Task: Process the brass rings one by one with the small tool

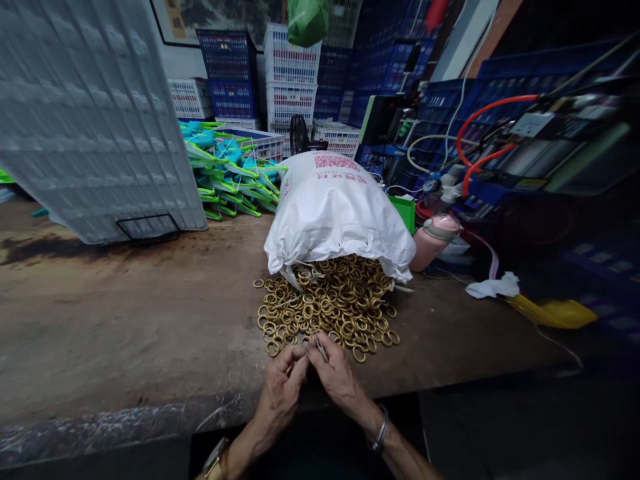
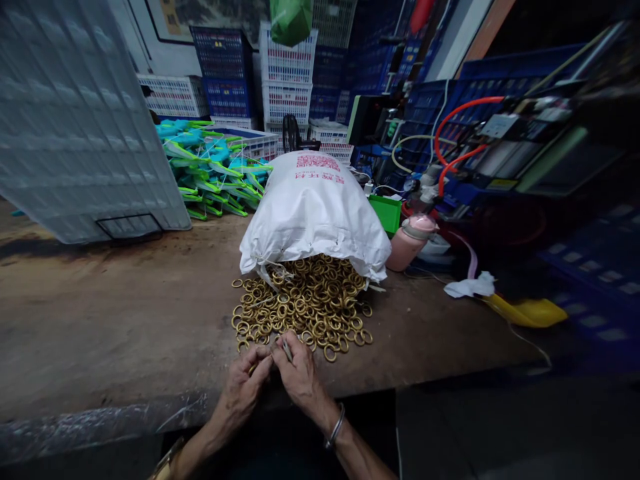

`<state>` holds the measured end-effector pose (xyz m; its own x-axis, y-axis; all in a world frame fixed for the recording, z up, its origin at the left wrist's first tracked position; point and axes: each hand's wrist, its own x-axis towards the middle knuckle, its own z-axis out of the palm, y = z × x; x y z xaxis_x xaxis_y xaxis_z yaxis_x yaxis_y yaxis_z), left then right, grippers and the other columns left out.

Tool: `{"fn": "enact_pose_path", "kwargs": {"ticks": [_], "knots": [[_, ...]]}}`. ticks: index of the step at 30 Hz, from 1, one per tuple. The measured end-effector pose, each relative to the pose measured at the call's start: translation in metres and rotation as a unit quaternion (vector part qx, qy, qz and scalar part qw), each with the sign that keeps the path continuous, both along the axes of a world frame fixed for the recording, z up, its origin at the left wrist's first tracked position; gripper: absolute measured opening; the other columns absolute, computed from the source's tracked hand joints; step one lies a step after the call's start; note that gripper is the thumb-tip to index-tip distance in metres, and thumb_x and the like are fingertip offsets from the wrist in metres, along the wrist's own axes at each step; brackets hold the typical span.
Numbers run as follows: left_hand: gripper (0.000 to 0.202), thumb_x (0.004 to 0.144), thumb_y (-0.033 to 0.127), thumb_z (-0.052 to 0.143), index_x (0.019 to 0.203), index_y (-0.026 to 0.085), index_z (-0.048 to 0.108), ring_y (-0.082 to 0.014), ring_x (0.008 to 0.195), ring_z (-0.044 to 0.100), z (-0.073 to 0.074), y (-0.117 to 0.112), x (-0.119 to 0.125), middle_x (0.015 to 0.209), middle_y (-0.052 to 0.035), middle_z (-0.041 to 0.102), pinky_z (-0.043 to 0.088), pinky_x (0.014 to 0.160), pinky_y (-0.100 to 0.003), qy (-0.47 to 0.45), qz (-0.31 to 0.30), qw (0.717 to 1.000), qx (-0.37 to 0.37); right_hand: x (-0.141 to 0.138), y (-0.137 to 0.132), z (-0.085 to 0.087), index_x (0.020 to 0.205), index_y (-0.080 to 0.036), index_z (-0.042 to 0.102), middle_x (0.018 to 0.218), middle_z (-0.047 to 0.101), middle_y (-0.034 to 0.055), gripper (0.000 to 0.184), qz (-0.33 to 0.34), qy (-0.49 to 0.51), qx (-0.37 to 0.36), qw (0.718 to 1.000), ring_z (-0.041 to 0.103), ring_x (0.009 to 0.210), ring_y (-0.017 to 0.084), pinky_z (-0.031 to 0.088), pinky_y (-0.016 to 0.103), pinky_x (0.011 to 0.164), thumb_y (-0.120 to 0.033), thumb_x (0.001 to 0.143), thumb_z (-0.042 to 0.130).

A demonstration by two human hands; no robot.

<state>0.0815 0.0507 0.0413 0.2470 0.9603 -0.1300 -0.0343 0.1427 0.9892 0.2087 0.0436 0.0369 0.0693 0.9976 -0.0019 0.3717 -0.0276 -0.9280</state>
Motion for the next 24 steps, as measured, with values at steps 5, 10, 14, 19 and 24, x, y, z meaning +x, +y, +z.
{"fn": "enact_pose_path", "kwargs": {"ticks": [5, 10, 14, 19, 24], "knots": [[0.030, 0.075, 0.048, 0.055, 0.073, 0.018, 0.051, -0.0049, 0.036, 0.029, 0.003, -0.001, 0.001, 0.049, 0.0071, 0.044, 0.024, 0.036, -0.017, -0.087, -0.068, 0.982, -0.151, 0.000, 0.003, 0.004, 0.067, -0.019, 0.044, 0.061, 0.044, -0.0046, 0.024, -0.012, 0.040, -0.033, 0.999, 0.041, 0.059, 0.010, 0.036, 0.020, 0.057, -0.039, 0.081, 0.042], [0.033, 0.077, 0.049, 0.052, 0.072, 0.017, 0.048, -0.0035, 0.036, 0.027, 0.007, -0.003, 0.001, 0.050, 0.0074, 0.043, 0.023, 0.035, -0.015, -0.166, -0.086, 0.964, -0.190, 0.006, 0.002, 0.005, 0.069, -0.019, 0.047, 0.057, 0.046, -0.0042, 0.026, -0.026, 0.014, -0.050, 0.998, 0.043, 0.053, 0.010, 0.036, 0.021, 0.054, -0.037, 0.084, 0.036], [0.037, 0.077, 0.054, 0.049, 0.070, 0.018, 0.047, -0.0040, 0.035, 0.029, 0.007, -0.003, 0.000, 0.047, 0.0082, 0.041, 0.026, 0.034, -0.016, -0.110, -0.074, 0.980, -0.149, 0.011, -0.006, 0.006, 0.079, -0.020, 0.054, 0.063, 0.054, -0.0017, 0.017, 0.025, -0.174, 0.000, 0.984, 0.048, 0.057, 0.011, 0.034, 0.021, 0.057, -0.022, 0.082, 0.037], [0.039, 0.073, 0.058, 0.051, 0.069, 0.019, 0.044, -0.0038, 0.034, 0.027, 0.007, -0.003, 0.002, 0.048, 0.0088, 0.039, 0.022, 0.033, -0.016, -0.068, -0.060, 0.988, -0.127, 0.010, -0.012, 0.010, 0.086, -0.021, 0.055, 0.068, 0.060, -0.0004, 0.027, 0.098, -0.266, 0.006, 0.959, 0.052, 0.061, 0.012, 0.031, 0.021, 0.058, -0.006, 0.071, 0.038], [0.039, 0.072, 0.057, 0.053, 0.069, 0.020, 0.043, -0.0034, 0.037, 0.028, 0.003, -0.003, 0.002, 0.054, 0.0077, 0.042, 0.020, 0.036, -0.017, -0.073, -0.050, 0.990, -0.114, 0.008, -0.012, 0.008, 0.085, -0.021, 0.053, 0.069, 0.060, 0.0002, 0.029, 0.109, -0.297, 0.007, 0.949, 0.051, 0.062, 0.013, 0.028, 0.021, 0.057, -0.005, 0.066, 0.038]]}}
